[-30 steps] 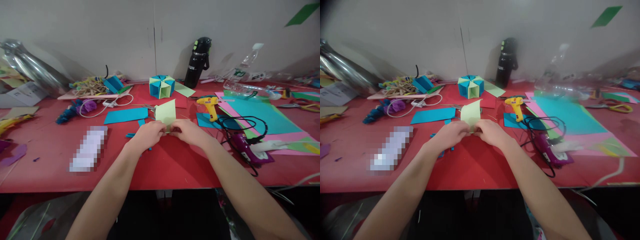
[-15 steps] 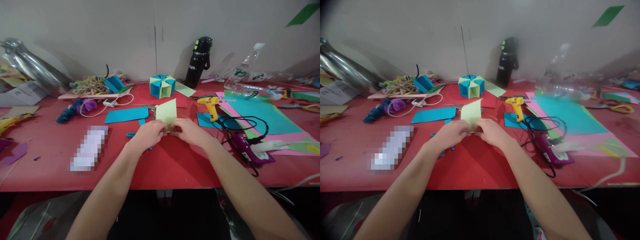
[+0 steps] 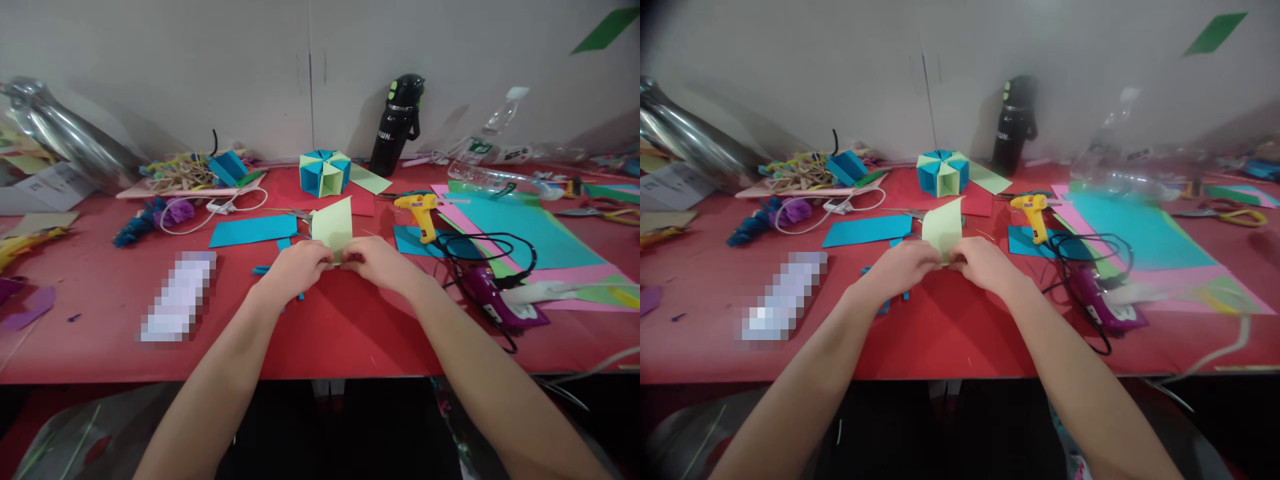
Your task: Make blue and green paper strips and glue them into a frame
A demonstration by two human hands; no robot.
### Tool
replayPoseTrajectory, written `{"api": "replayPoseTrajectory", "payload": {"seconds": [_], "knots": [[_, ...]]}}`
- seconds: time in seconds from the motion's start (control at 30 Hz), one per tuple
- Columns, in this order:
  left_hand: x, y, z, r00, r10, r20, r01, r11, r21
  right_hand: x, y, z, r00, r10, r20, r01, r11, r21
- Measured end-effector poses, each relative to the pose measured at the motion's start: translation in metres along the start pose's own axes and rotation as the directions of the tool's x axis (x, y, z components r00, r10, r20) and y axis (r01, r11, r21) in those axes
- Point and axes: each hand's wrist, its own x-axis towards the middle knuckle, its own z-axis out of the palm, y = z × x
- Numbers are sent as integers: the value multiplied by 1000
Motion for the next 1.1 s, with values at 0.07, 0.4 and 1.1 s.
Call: {"api": "replayPoseTrajectory", "payload": {"seconds": [0.07,0.4,1.1], "knots": [[0,0,0,1000,-7,6,7,1000,1,0,0,0,1000,-2,6,2,1000,-9],[-2,5,-2,998,-57,14,57,998,17,0,2,0,999,-24,26,24,1000,-12],[-1,-1,1,1000,10,3,-10,999,-53,-2,-1,-1,1000,-4,25,3,1000,31]]}}
